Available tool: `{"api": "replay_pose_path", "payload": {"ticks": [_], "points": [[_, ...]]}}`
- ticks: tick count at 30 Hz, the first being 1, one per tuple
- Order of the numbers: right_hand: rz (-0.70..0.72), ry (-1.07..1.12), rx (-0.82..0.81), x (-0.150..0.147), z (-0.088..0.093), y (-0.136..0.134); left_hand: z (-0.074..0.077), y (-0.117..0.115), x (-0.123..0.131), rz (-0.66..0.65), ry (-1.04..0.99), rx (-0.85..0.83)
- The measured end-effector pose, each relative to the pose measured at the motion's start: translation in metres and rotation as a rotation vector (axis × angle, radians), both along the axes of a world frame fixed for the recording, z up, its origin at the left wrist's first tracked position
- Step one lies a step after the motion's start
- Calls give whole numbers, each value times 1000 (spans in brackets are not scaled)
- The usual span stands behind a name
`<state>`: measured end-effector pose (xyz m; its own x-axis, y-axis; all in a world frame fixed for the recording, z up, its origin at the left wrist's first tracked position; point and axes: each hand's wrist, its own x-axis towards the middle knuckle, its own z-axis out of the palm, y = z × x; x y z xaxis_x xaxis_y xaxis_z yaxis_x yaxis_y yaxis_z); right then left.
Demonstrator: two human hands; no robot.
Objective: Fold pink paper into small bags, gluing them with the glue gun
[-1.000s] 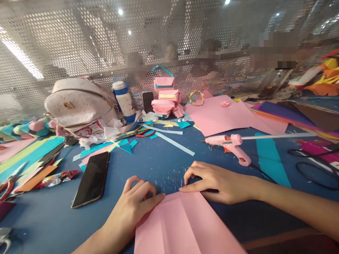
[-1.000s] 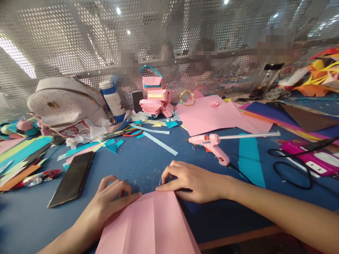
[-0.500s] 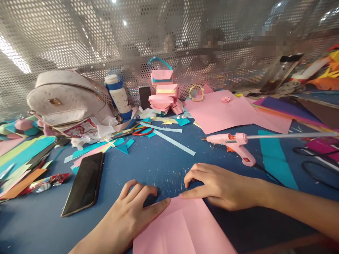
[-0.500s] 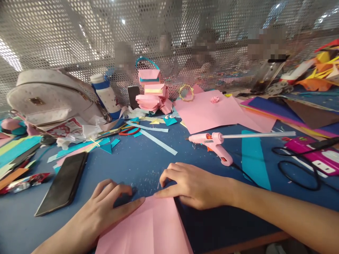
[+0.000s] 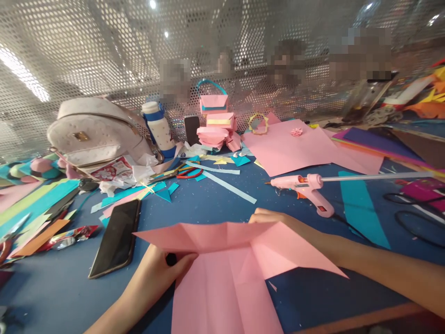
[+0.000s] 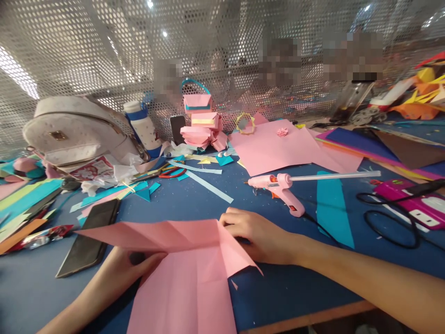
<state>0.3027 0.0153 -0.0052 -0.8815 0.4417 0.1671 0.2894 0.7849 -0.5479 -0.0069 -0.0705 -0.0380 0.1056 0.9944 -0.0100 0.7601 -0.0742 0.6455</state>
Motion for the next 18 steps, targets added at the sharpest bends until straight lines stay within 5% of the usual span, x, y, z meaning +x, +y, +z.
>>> {"api": "replay_pose_path", "payload": {"ticks": [8, 18], "points": [[-51, 64, -151, -2, -14, -5, 14, 10, -1, -187, -20, 15], [-88, 119, -129, -3, -17, -5, 22, 3, 13, -101, 2, 24]]}}
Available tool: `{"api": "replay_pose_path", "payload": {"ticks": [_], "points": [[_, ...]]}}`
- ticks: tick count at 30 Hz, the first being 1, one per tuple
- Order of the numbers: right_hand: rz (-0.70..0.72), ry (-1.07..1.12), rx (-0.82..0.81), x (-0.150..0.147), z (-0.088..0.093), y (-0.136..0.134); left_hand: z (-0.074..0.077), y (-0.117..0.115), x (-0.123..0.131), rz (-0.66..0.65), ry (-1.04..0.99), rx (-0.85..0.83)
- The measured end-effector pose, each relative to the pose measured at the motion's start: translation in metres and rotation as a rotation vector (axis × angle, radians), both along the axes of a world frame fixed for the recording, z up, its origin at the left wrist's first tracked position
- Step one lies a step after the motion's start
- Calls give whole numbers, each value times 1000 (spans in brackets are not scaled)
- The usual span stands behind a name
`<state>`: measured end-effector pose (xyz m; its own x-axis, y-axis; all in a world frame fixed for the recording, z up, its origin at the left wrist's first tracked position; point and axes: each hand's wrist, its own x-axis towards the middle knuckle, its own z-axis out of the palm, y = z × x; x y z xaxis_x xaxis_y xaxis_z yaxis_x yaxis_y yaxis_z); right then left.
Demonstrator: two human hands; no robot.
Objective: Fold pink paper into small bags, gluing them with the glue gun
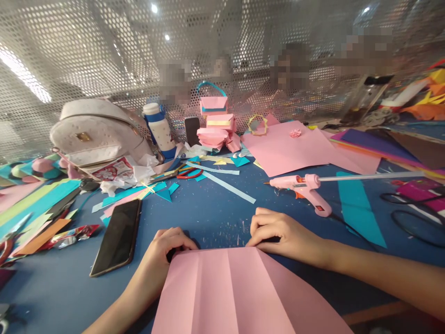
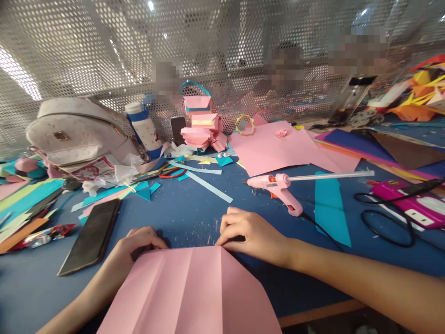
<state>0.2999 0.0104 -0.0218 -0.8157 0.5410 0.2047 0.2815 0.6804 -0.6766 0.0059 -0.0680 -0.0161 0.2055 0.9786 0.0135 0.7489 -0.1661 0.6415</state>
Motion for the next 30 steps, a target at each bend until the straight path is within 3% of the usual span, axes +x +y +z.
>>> {"api": "replay_pose_path", "payload": {"ticks": [5, 9, 13, 19, 23, 26, 30], "points": [[-12, -16, 7, -1, 0, 0, 1, 0, -1, -15, -5, 1], [-23, -28, -15, 0, 2, 0, -7, 5, -8, -77, 10, 43], [-75, -3, -56, 1, 9, -2, -12, 3, -9, 59, -11, -23], [-227, -5, -50, 1, 8, -7, 0, -13, 1, 246, -391, -175], [-267, -24, -19, 2, 3, -7, -6, -11, -1, 183, -357, -140], [-280, -50, 6, 3, 6, -8, -11, -7, -5, 156, -214, -65], [-202, -24, -44, 3, 13, -8, -4, -4, -9, -50, 3, 52]]}}
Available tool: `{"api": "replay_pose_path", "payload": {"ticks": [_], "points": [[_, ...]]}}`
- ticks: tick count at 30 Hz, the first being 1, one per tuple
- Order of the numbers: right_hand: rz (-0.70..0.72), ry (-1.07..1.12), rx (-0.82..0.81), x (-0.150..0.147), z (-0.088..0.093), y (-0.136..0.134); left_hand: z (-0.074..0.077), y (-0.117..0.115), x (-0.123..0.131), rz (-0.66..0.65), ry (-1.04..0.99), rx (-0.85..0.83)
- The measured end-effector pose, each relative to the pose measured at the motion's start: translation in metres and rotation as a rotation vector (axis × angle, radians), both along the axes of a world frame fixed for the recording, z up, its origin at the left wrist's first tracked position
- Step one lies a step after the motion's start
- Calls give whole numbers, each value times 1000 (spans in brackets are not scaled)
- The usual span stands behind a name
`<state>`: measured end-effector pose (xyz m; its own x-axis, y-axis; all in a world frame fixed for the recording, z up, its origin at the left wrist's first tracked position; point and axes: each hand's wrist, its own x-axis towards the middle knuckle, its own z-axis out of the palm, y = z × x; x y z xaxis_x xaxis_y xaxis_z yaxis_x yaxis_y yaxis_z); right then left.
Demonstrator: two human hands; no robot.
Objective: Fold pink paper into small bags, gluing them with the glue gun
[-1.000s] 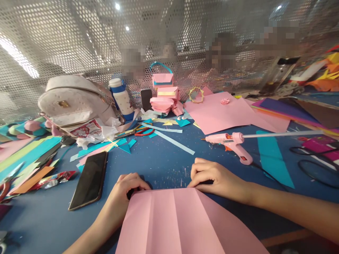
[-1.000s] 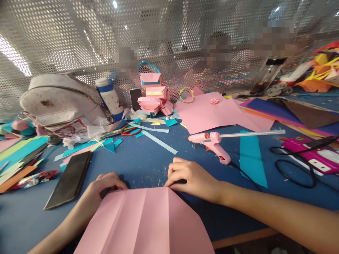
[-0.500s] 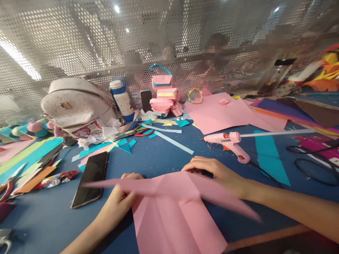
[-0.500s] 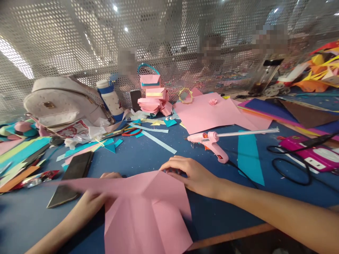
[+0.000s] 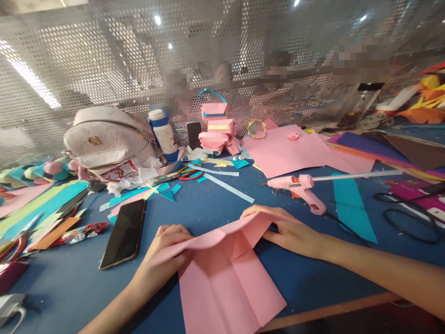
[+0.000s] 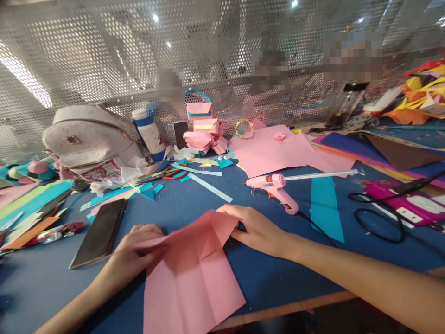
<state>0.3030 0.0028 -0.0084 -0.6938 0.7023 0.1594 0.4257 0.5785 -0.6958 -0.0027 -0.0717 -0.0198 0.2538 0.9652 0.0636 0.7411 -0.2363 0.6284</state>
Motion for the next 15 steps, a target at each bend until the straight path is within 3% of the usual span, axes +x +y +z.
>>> {"api": "replay_pose_path", "payload": {"ticks": [2, 8, 12, 15], "points": [[55, 23, -27, 0, 2, 1, 4, 1, -1, -94, 62, 44], [95, 27, -6, 1, 0, 3, 0, 6, -9, -135, 186, 146], [117, 62, -32, 2, -1, 4, -3, 11, -17, -262, 176, 120], [40, 113, -62, 0, 2, 7, 5, 9, -17, -234, 61, 61]]}}
